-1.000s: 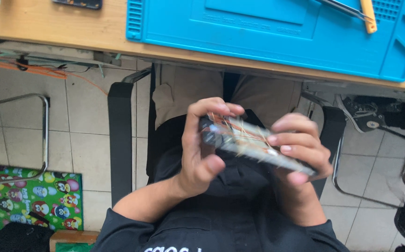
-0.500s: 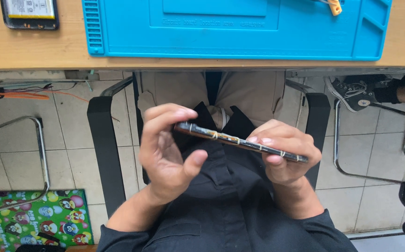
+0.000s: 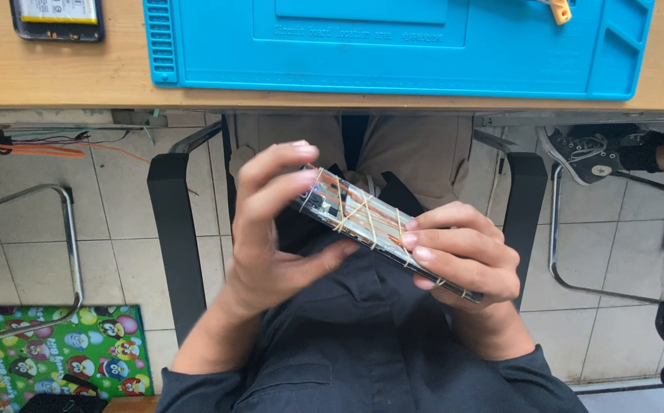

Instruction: The person holds a disassembled smartphone with rubber bands and uses a metal tool to scrape the screen surface. They then use a brush to sweep the screen and repeat the scraping and brushing process.

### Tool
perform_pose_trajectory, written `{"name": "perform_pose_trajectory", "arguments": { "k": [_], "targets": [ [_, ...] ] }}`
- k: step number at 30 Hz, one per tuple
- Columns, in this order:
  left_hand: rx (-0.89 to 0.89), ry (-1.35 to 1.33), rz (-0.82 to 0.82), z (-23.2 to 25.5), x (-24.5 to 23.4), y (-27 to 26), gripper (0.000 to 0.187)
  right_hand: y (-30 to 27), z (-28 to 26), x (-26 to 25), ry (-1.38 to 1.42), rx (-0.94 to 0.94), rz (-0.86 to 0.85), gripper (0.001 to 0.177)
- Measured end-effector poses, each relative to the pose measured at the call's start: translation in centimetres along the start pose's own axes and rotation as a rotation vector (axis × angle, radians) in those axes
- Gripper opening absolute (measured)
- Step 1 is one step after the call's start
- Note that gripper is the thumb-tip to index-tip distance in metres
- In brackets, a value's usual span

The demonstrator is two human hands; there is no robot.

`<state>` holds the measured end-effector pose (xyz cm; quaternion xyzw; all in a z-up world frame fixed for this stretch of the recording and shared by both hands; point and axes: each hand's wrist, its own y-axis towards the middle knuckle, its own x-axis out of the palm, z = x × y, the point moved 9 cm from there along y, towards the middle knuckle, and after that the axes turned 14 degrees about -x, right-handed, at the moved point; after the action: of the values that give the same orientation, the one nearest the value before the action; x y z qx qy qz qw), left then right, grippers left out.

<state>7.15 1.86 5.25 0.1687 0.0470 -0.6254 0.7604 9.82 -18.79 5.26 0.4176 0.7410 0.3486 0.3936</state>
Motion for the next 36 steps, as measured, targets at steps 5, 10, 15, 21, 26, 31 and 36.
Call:
{"name": "perform_pose_trajectory", "arguments": {
  "k": [5,10,15,21,26,31,36],
  "targets": [
    [0.039,-0.137,-0.255,1.5,-0.3,2.4,0.033,2.0,2.2,-0.1,0.266,0.058,0.038,0.020],
    [0.197,-0.175,-0.128,0.9,-2.2,4.2,0.014,5.4,8.5,-1.8,0.126,0.100,-0.178,0.052],
    [0.216,0.018,0.132,-2.6,-5.2,6.3,0.009,6.5,16.5,-5.5,-0.734,0.166,-0.716,0.042],
    [0.196,-0.021,0.094,-5.7,-6.1,8.1,0.012,3.4,21.0,-5.2,-0.836,0.128,-0.899,0.015],
    [0.145,-0.053,0.082,-6.1,-6.6,9.1,0.008,2.8,20.4,-7.6,-0.516,0.284,-0.575,0.009],
    [0.073,-0.008,0.083,-6.3,-6.7,9.5,0.023,-4.7,21.8,-13.5,-0.166,0.566,-0.053,0.032],
    [0.033,0.002,0.033,-6.1,-6.8,10.5,0.026,-2.8,18.8,-9.3,0.148,0.723,0.423,0.014]
  ]
}}
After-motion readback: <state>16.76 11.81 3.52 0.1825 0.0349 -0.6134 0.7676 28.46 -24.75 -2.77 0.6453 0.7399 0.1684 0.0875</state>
